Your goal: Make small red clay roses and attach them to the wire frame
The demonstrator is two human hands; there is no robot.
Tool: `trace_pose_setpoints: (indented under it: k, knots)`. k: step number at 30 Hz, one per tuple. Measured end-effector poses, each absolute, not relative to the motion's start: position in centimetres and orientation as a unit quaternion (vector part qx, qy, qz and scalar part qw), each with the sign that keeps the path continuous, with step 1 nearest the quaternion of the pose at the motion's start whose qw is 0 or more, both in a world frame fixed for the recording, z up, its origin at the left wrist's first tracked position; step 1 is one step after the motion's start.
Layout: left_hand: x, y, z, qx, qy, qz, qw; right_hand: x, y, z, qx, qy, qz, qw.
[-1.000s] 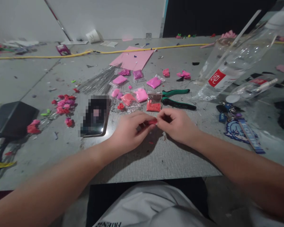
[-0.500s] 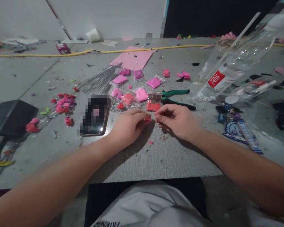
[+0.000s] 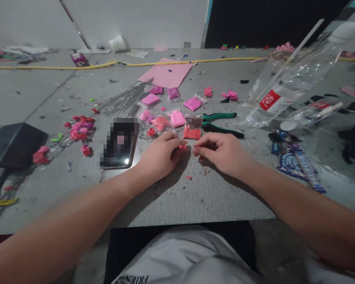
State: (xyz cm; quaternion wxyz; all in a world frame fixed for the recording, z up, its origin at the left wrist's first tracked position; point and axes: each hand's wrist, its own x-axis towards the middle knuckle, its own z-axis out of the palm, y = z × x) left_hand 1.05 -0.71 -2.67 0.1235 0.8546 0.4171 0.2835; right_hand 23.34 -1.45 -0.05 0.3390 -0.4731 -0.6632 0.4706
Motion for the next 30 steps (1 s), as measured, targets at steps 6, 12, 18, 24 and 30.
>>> trace_pose_setpoints:
  k: [6,12,18,24,30]
  knots:
    - [1.2,-1.0,-1.7,0.852,0.421,0.270,0.152,23.4,-1.1,-0.4,-0.441,-0.748,0.334,0.366]
    - [1.4,-1.8,-0.8,0.790,0.463,0.322,0.240,23.3,-1.4,0.1,-0.441,-0.679,0.413,0.417]
    - [1.2,-1.9,-0.5,0.808,0.482,0.275,0.196,23.2,-1.6,0.5,-0.456,-0.704,0.328,0.435]
    - [1.5,-2.0,-0.7,0.745,0.487,0.320,0.325,23.4,-1.6,0.2,-0.418,-0.755,0.291,0.414]
    - [2.4,-2.4,-0.7,0.587,0.439,0.402,0.549,23.2,-1.9,0.1,-0.390,-0.784,0.267,0.404]
